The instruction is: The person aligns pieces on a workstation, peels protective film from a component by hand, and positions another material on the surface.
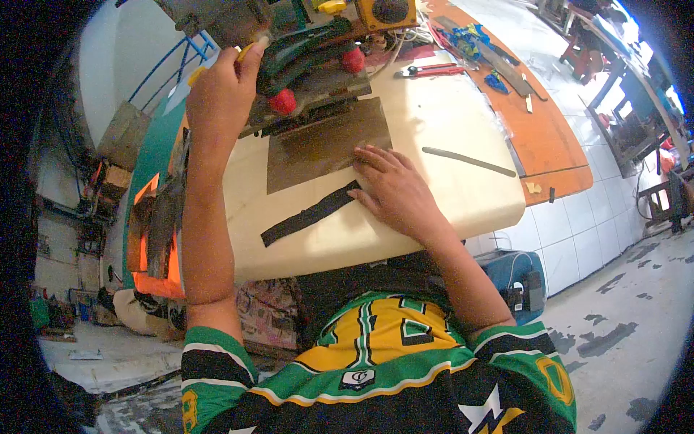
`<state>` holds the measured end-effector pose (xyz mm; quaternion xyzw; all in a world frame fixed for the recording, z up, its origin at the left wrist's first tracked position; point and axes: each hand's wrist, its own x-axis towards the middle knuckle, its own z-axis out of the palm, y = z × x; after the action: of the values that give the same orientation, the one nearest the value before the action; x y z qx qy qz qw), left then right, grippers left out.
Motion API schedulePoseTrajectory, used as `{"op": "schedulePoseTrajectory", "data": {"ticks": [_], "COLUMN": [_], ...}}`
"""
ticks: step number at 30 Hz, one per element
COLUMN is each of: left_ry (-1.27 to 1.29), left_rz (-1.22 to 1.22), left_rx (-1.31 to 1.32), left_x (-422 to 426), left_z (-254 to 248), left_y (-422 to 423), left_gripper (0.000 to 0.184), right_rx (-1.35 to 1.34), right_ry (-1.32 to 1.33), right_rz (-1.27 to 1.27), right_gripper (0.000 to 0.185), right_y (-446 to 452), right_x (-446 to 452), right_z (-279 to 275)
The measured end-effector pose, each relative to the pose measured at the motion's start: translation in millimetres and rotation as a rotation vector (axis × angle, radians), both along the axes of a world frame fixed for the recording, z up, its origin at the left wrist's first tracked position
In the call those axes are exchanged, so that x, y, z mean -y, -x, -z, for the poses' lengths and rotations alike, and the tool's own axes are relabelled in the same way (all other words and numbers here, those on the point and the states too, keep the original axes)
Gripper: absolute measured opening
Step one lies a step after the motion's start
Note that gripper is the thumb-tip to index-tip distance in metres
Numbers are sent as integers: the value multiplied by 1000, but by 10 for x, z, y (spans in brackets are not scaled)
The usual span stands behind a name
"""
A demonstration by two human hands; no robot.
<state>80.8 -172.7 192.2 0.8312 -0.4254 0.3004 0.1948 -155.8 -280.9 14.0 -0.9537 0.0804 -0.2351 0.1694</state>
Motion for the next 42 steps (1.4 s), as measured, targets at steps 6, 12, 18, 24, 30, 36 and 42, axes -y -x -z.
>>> {"op": "schedulePoseTrajectory", "data": {"ticks": [6, 12, 18, 24, 30, 36, 42], "left_ry": [231, -199, -396, -396, -311, -309, -257], "left_rz": [303, 569, 640, 599, 635, 653, 515], "left_rx": [-51, -102, -52, -99, -280, -278, -111], "left_x": [-327, -696, -816, -776, -889, -899, -784], "left_z": [196, 768, 1195, 1555, 1440, 1549, 1597], "left_y": [140, 273, 30, -218, -160, -216, -106], "left_gripper": [44, 19, 48, 51, 43, 39, 45], "right_rx": [30, 29, 60, 30, 43, 76, 81], "right_ry": [-19, 6, 51, 31, 45, 21, -19], "right_rz": [-15, -5, 59, 51, 49, 40, 45], "right_gripper": [54, 55, 61, 63, 56, 45, 39], "right_y": [4, -27, -54, -37, -32, -29, -25], "right_x": [17, 28, 10, 14, 2, 13, -13], "right_z": [40, 40, 89, 88, 27, 66, 13]}}
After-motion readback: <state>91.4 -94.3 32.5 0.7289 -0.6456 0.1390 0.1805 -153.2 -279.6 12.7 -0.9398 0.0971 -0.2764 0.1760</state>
